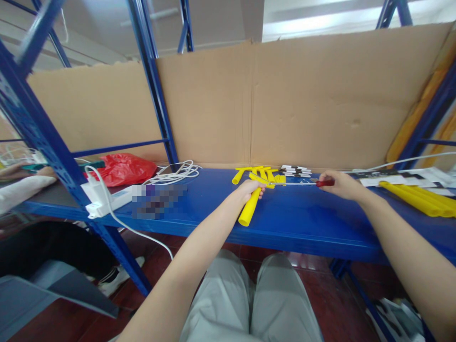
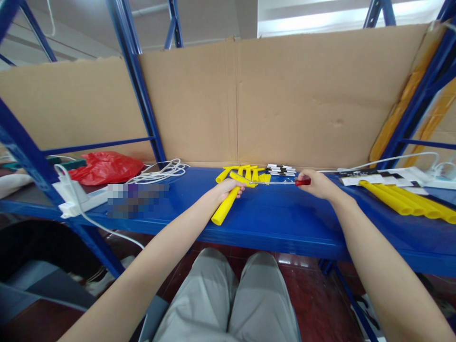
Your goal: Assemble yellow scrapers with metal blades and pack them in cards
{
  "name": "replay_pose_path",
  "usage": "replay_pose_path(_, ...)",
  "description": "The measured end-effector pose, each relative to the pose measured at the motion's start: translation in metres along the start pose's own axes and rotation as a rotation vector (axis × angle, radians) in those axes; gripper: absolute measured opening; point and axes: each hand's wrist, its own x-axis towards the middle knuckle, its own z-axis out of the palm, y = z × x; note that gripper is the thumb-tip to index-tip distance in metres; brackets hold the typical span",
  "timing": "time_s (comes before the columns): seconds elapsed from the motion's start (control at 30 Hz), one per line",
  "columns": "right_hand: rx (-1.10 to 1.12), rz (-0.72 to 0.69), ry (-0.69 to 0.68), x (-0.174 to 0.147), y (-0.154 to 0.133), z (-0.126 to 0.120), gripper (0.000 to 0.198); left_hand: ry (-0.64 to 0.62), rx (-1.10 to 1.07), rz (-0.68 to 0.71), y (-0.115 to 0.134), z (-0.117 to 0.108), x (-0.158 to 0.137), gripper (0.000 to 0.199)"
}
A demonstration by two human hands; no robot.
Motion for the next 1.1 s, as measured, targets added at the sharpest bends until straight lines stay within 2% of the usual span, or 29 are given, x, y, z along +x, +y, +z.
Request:
replay_pose_path(0.27,-0.018,-0.003,-0.006,0.000,0.000,0.000,0.021,0.006,0.011,0.012,-0.001,0.000,-0.001,0.021)
replay_pose_path(0.53,-0.063,-0.014,-0.006,0.001,-0.002,0.002,0.010,0.030,0.040,0.016,0.000,0.000,-0.001,0.024)
replay_pose_path(0.9,-0.422,-0.141,0.074,0.003,-0.015,0.000,0.005,0.123,0.111,0.098,0.000,0.000,0.000,0.021)
replay_pose_path(1.1,-0.495,-0.187,0.068,0.005,-0.032,0.002,0.004,0.204,0.292,0.198,0.009,-0.005,-0.002,0.022)
